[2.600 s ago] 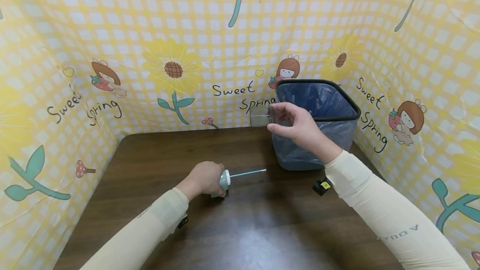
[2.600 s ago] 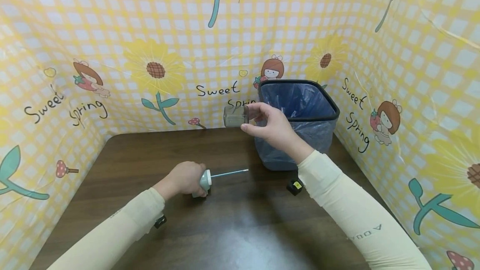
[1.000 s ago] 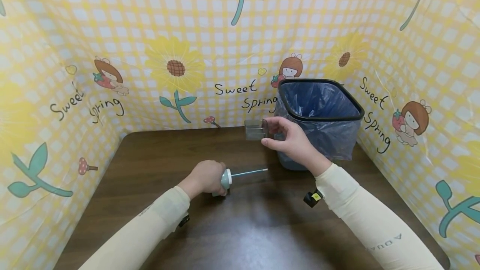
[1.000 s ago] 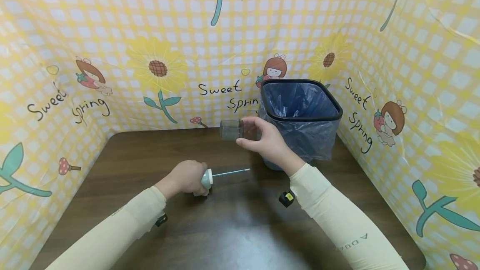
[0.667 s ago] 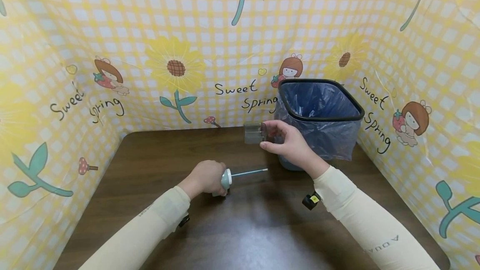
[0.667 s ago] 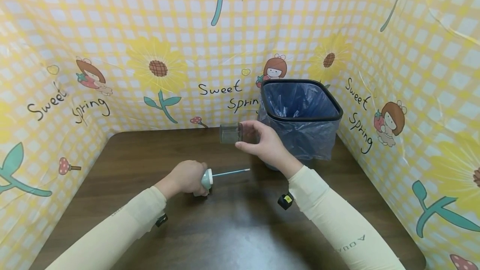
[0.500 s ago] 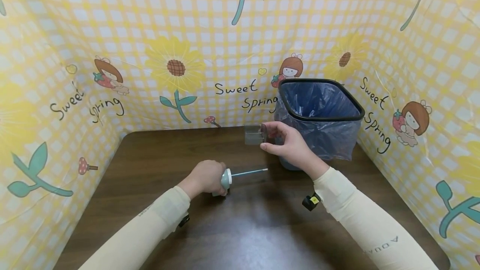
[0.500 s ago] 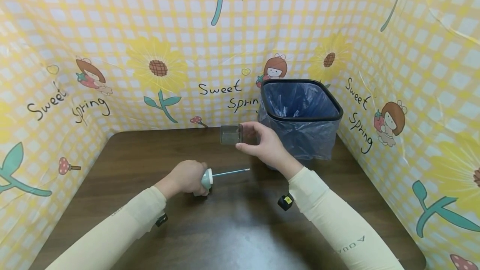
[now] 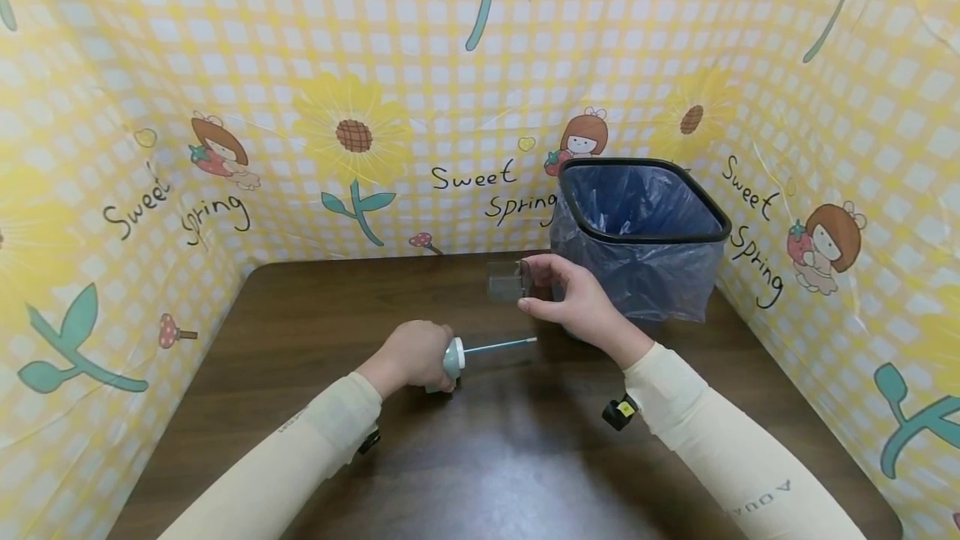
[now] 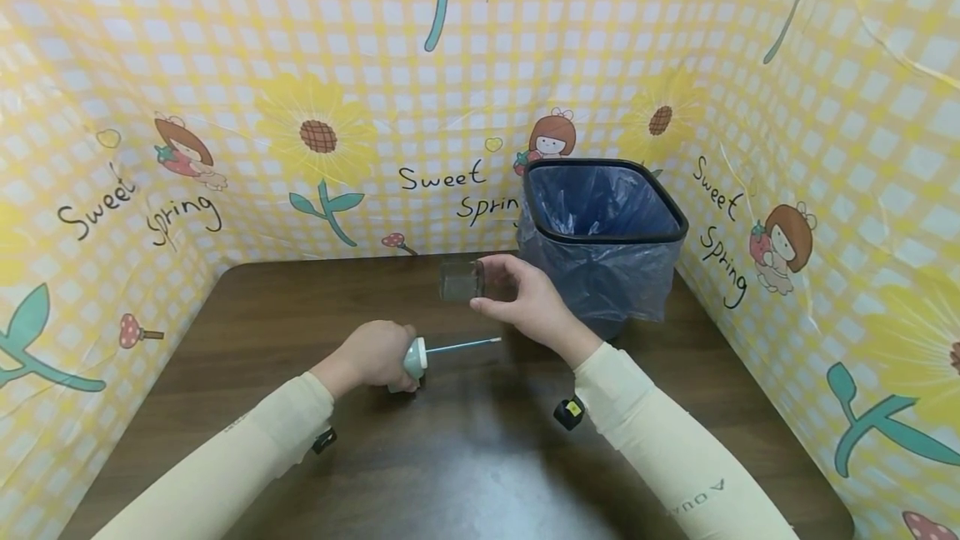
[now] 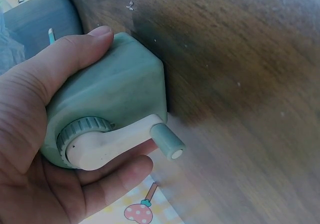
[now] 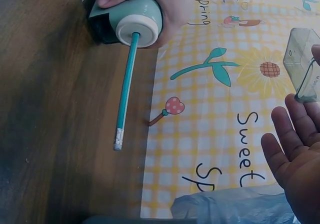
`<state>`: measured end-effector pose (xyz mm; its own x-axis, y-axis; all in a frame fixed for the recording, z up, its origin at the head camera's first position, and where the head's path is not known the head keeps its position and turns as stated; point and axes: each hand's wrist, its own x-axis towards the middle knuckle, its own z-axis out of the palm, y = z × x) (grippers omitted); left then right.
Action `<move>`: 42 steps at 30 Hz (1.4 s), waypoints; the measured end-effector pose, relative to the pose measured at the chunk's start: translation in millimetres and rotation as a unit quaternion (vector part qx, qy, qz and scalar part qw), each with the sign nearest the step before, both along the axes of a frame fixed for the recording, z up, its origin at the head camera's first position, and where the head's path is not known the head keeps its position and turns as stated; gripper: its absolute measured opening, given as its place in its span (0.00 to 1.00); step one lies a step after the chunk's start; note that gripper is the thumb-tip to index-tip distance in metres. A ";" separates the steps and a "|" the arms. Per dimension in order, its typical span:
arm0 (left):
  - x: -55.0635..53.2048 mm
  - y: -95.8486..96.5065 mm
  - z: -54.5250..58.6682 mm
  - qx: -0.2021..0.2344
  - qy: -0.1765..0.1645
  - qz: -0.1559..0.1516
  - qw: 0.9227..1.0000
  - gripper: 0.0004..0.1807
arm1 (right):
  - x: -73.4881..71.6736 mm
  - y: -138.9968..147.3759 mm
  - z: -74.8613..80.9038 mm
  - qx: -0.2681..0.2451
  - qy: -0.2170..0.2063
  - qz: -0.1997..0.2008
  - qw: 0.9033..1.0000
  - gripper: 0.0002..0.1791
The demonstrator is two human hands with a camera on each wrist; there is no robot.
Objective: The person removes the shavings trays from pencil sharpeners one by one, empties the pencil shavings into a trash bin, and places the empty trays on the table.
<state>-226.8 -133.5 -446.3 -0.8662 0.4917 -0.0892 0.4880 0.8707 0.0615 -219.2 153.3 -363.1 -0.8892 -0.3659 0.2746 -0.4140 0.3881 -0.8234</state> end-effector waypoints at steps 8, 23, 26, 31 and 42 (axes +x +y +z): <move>-0.5 0.2 -1.0 -0.004 0.006 -0.004 1.000 0.32 | -0.3 -1.7 -12.9 -0.003 -0.002 0.004 1.000 0.30; -2.7 -1.1 -3.2 -0.004 0.006 -0.006 1.000 0.33 | 0.1 -5.2 -28.7 -0.003 -0.014 0.007 1.000 0.29; -2.3 -0.7 -2.2 -0.004 0.007 -0.005 1.000 0.34 | 0.2 -5.8 -31.0 -0.003 -0.019 0.005 1.000 0.30; -1.9 0.5 -1.2 -0.002 0.007 -0.007 1.000 0.34 | 0.9 -6.7 -34.8 -0.003 -0.029 0.001 1.000 0.31; -1.0 0.5 -1.3 -0.006 0.004 -0.001 1.000 0.33 | 5.3 -7.4 -44.5 -0.007 -0.028 -0.007 1.000 0.31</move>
